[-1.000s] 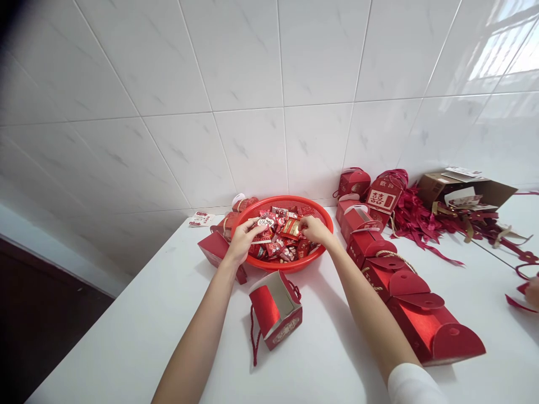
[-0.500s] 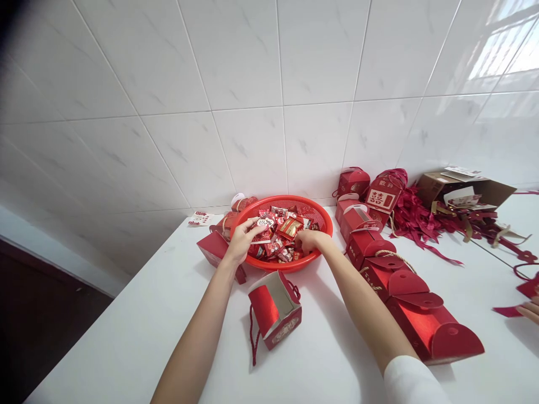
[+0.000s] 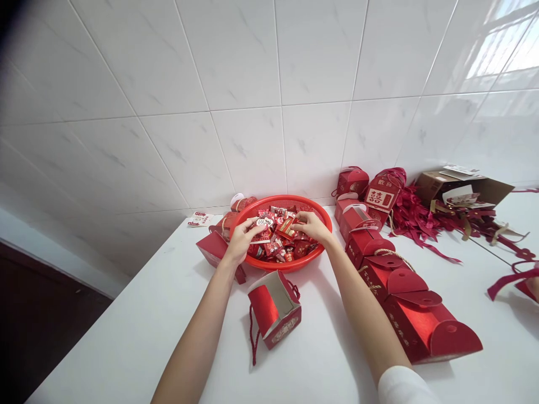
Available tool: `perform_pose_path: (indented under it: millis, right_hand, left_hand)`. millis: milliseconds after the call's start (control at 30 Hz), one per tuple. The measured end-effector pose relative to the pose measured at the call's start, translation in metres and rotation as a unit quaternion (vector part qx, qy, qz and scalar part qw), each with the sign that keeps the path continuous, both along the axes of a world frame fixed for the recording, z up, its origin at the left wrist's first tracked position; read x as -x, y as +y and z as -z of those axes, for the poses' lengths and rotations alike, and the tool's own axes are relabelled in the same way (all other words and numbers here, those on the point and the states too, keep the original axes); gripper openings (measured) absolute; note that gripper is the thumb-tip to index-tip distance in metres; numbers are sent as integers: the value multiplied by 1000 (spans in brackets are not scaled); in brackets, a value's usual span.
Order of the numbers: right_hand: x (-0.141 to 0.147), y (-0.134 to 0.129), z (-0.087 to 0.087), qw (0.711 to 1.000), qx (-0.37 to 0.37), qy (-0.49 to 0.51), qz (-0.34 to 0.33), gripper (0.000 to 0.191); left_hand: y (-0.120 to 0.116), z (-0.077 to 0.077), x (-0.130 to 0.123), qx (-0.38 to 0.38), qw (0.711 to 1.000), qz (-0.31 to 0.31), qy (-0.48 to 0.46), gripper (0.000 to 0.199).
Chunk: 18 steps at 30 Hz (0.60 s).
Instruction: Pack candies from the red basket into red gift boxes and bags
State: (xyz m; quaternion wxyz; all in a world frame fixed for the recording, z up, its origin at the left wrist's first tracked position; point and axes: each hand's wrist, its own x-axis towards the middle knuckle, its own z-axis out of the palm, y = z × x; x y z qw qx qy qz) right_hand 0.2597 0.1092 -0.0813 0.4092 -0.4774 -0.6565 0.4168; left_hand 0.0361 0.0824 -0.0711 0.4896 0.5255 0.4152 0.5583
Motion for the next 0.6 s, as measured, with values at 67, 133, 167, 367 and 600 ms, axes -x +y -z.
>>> perform_pose_path:
  millis: [67,133,167,367,600]
  right_hand:
    - [0,-1,0,999,32,26,17,40]
    - [1,-3,-2,997,57,41,25,41]
    - [1,-3,-3,997,62,49,26,41]
    - [-1,0,-3,992,71,84,65,34]
    - [-3,1,-2,988,71,131,30,32]
  left_hand:
    - [0,0,0,1,1000,-2,2,32]
    - [0,-1,0,5,1000,-7,2,32]
    - [-1,-1,0,6,1000,-7,2,32]
    - [-1,-1,0,5,1000,-1,0,33]
    - [-1,-1,0,7,1000,2,0,34]
